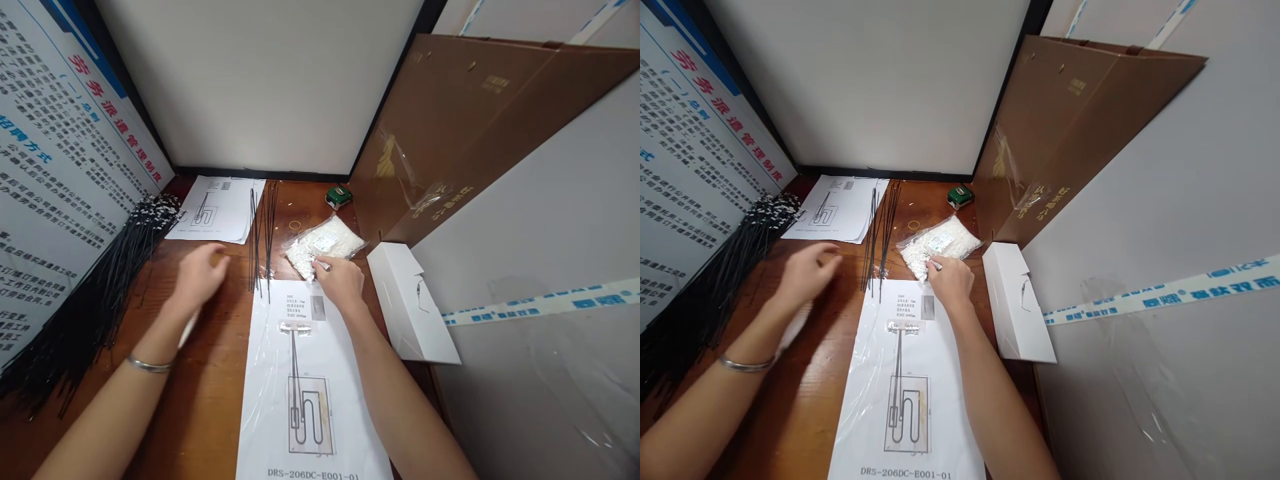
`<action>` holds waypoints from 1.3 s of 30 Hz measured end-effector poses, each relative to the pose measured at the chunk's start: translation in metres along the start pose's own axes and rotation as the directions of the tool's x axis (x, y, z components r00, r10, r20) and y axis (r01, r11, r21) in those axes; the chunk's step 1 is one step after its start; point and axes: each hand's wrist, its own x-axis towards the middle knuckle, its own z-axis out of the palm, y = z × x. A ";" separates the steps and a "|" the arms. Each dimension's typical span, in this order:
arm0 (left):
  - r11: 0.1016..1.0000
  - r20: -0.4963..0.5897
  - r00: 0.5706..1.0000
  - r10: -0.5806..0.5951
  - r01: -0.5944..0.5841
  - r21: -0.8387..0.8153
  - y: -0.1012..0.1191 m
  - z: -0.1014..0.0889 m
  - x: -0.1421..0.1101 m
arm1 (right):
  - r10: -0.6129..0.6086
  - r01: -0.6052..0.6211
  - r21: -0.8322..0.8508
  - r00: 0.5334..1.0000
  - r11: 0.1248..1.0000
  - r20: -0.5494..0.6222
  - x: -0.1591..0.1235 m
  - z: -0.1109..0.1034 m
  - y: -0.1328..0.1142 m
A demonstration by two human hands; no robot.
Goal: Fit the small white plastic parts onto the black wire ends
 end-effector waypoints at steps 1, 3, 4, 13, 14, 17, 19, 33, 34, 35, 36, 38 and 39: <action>0.999 0.070 0.997 0.039 -0.038 -0.012 0.013 0.009 -0.003 | -0.003 0.003 0.011 1.000 1.000 -0.006 0.000 0.001 0.000; 0.998 0.164 0.984 0.066 -0.066 -0.004 0.034 0.023 -0.006 | -0.022 0.023 0.034 0.999 0.999 -0.035 0.000 0.004 0.000; 0.998 0.195 0.979 0.057 -0.059 0.005 0.042 0.028 -0.005 | -0.033 0.036 0.046 0.998 0.998 -0.056 0.000 0.005 0.001; 0.994 0.328 0.944 -0.026 -0.012 0.111 0.060 0.032 0.005 | -0.044 0.087 0.175 0.971 0.981 -0.234 0.000 0.014 0.004; 0.993 0.331 0.943 -0.024 -0.016 0.119 0.060 0.032 0.005 | -0.038 0.084 0.182 0.969 0.980 -0.243 0.000 0.014 0.003; 0.987 0.340 0.940 0.000 -0.055 0.152 0.063 0.032 0.004 | -0.040 0.104 0.208 0.956 0.973 -0.290 -0.002 0.014 0.000; 0.982 0.346 0.938 0.023 -0.087 0.170 0.066 0.031 0.004 | -0.061 0.144 0.231 0.942 0.962 -0.331 -0.003 0.013 -0.003; 0.966 0.374 0.927 0.015 -0.110 0.233 0.076 0.043 0.055 | -0.133 0.239 0.270 0.924 0.933 -0.359 -0.006 0.014 -0.007; 0.966 0.380 0.925 0.016 -0.112 0.231 0.076 0.044 0.058 | -0.131 0.236 0.275 0.927 0.932 -0.350 -0.006 0.014 -0.007; 0.967 0.383 0.924 0.017 -0.112 0.228 0.075 0.046 0.059 | -0.129 0.233 0.281 0.930 0.931 -0.344 -0.006 0.014 -0.006; 0.969 0.381 0.924 0.019 -0.111 0.221 0.074 0.047 0.061 | -0.127 0.232 0.287 0.931 0.930 -0.342 -0.005 0.015 -0.006; 0.974 0.368 0.929 0.023 -0.104 0.201 0.072 0.048 0.062 | -0.120 0.233 0.296 0.927 0.926 -0.354 -0.005 0.015 -0.006; 0.977 0.357 0.934 0.024 -0.097 0.188 0.070 0.048 0.062 | -0.117 0.236 0.301 0.924 0.924 -0.364 -0.005 0.015 -0.006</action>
